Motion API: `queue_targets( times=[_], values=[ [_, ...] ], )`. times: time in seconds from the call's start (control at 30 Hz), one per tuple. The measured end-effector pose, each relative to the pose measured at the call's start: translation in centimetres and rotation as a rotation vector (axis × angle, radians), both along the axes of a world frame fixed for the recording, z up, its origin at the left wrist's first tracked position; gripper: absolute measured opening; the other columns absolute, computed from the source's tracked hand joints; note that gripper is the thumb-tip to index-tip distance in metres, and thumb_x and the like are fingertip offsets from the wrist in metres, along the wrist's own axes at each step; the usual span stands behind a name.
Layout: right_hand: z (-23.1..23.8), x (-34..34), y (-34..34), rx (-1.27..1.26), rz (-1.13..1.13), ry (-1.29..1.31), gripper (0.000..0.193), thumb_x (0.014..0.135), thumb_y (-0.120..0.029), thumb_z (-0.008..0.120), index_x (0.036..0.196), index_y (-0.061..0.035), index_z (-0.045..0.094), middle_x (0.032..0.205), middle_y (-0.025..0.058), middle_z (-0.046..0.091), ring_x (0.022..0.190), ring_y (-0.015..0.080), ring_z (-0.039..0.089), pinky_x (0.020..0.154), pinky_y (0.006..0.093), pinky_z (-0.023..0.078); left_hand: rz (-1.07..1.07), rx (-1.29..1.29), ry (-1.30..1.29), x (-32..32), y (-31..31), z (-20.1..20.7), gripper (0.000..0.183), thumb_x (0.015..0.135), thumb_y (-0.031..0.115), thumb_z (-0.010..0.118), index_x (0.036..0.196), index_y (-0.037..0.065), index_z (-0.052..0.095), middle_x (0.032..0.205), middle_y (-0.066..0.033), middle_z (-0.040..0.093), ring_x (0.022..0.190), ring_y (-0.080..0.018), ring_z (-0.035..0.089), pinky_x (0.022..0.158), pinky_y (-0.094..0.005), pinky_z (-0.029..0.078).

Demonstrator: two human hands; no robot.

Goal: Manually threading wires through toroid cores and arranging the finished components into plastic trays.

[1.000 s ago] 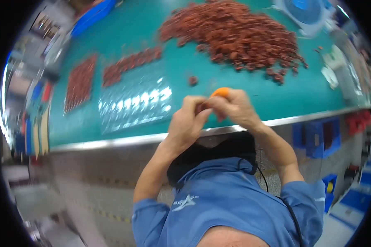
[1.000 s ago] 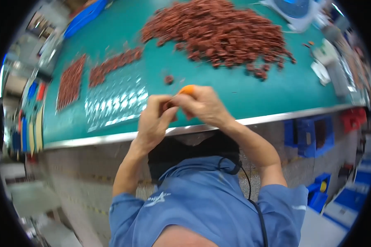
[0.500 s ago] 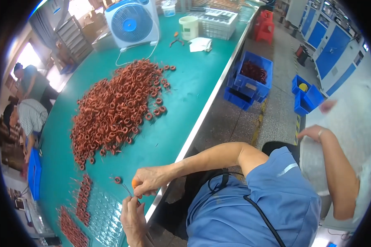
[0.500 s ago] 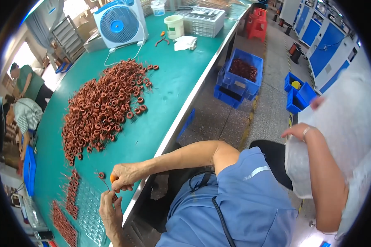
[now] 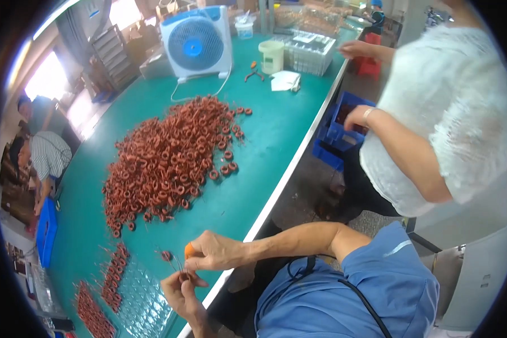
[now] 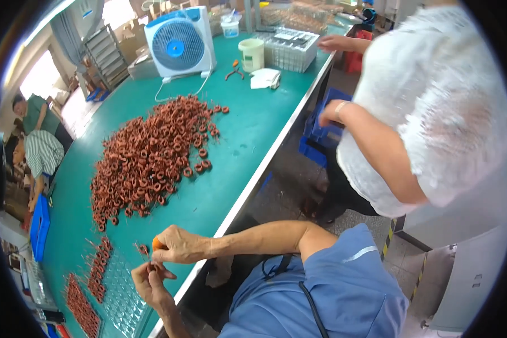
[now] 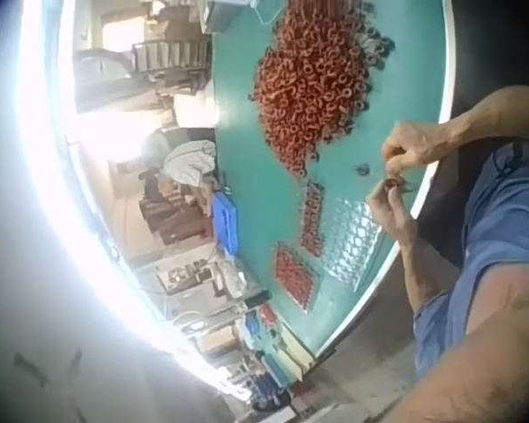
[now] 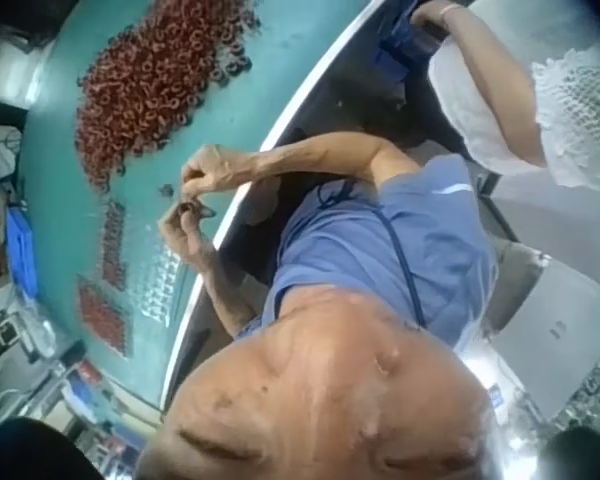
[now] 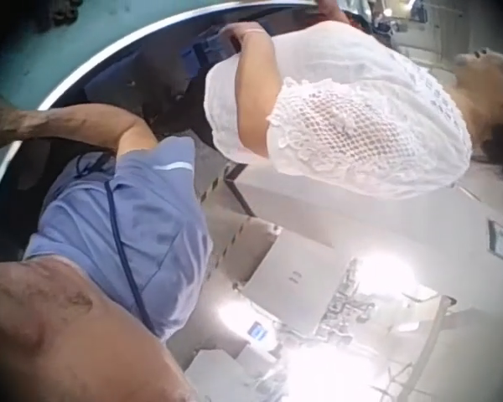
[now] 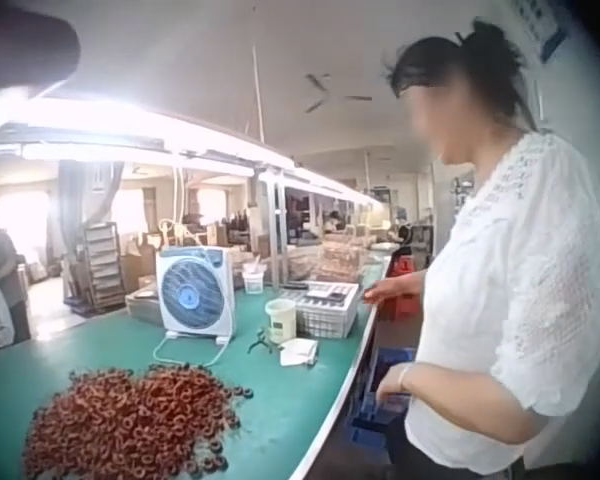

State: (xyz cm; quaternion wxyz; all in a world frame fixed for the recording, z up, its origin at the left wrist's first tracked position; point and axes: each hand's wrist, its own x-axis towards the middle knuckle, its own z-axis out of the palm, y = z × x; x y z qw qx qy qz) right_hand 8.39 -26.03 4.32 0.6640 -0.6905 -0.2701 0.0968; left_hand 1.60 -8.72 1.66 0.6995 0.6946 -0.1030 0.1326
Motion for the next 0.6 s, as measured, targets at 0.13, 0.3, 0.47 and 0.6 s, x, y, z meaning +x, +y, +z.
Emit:
queue_targets(
  times=[0.13,0.3,0.47,0.6],
  values=[
    [-1.7,-0.1,1.0,0.051,0.054,0.036,0.026,0.082,-0.019,0.064,0.076,0.0066,0.064,0.061,0.0094,0.062,0.056,0.0116,0.054,0.050,0.0301,0.042,0.042,-0.105,-0.005,-0.7,0.0,-2.4,0.026,0.100,0.021,0.044,0.114,-0.001,0.044,0.087,-0.0103,0.054,0.063,-0.0145,0.055,0.057,-0.0280,0.052],
    [-2.3,-1.0,1.1,-0.023,0.053,-0.161,0.021,0.088,-0.017,0.063,0.088,0.0042,0.064,0.067,0.0118,0.065,0.058,0.0146,0.057,0.055,0.0289,0.044,0.087,-0.016,0.121,-0.8,-0.7,-2.1,0.033,0.102,0.021,0.040,0.125,-0.002,0.041,0.084,-0.0062,0.051,0.063,-0.0100,0.047,0.055,-0.0212,0.037],
    [-2.8,-0.4,1.2,-0.093,0.079,0.015,0.031,0.087,-0.027,0.065,0.092,0.0037,0.065,0.068,0.0106,0.065,0.062,0.0155,0.059,0.058,0.0304,0.046,0.066,-0.065,0.090,-1.0,-0.1,-4.0,0.031,0.101,0.021,0.041,0.122,-0.002,0.045,0.082,-0.0043,0.052,0.062,-0.0072,0.045,0.052,-0.0189,0.034],
    [-4.0,0.2,1.8,-0.114,0.021,-0.058,0.042,0.085,-0.036,0.069,0.102,0.0020,0.064,0.076,0.0081,0.063,0.070,0.0151,0.060,0.062,0.0304,0.048,0.076,-0.165,0.159,-1.6,-0.1,-3.0,0.035,0.100,0.022,0.042,0.122,-0.004,0.043,0.079,-0.0053,0.052,0.061,-0.0087,0.046,0.054,-0.0199,0.036]
  ],
)
